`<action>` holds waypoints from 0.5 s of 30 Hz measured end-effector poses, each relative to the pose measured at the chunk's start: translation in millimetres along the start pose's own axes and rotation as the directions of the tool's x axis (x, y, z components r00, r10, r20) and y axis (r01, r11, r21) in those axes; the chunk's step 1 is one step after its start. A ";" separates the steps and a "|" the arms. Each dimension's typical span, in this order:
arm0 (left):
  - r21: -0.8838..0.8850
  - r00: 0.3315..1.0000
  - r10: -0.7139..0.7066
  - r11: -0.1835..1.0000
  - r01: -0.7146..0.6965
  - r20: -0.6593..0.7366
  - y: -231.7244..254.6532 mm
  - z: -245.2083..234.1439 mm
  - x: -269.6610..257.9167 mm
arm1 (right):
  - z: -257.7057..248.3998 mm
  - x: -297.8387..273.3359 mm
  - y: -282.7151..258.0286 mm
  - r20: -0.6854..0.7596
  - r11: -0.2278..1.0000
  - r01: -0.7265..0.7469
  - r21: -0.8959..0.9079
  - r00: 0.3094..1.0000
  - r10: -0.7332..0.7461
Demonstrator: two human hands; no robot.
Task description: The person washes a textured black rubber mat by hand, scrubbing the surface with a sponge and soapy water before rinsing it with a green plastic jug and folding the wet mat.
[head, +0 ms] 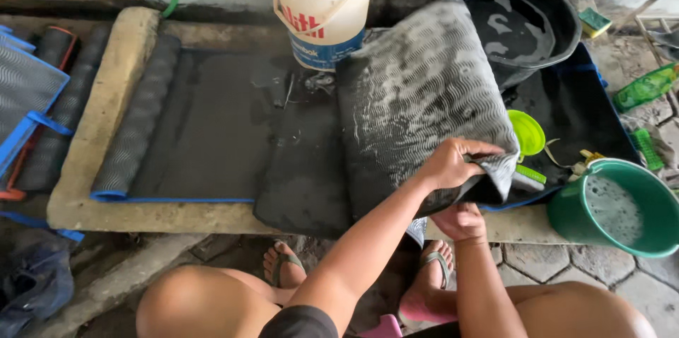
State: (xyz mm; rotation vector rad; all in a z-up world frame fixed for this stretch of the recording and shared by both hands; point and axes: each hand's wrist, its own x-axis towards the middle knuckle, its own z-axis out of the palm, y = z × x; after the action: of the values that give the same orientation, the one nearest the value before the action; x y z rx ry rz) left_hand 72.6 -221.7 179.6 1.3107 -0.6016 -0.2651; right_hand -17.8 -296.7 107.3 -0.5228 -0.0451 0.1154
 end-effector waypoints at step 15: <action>0.802 0.861 0.268 0.552 0.230 -0.431 19.5 6.3 -150.6 | -50.5 46.7 -46.8 0.326 -0.492 0.137 -0.860 0.889 -0.321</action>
State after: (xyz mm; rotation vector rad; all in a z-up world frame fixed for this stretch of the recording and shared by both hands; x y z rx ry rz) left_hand -57.2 -145.3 159.4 2.2188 -0.2501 0.4877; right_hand 36.8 -356.3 87.6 -2.4917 -0.1725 -0.6019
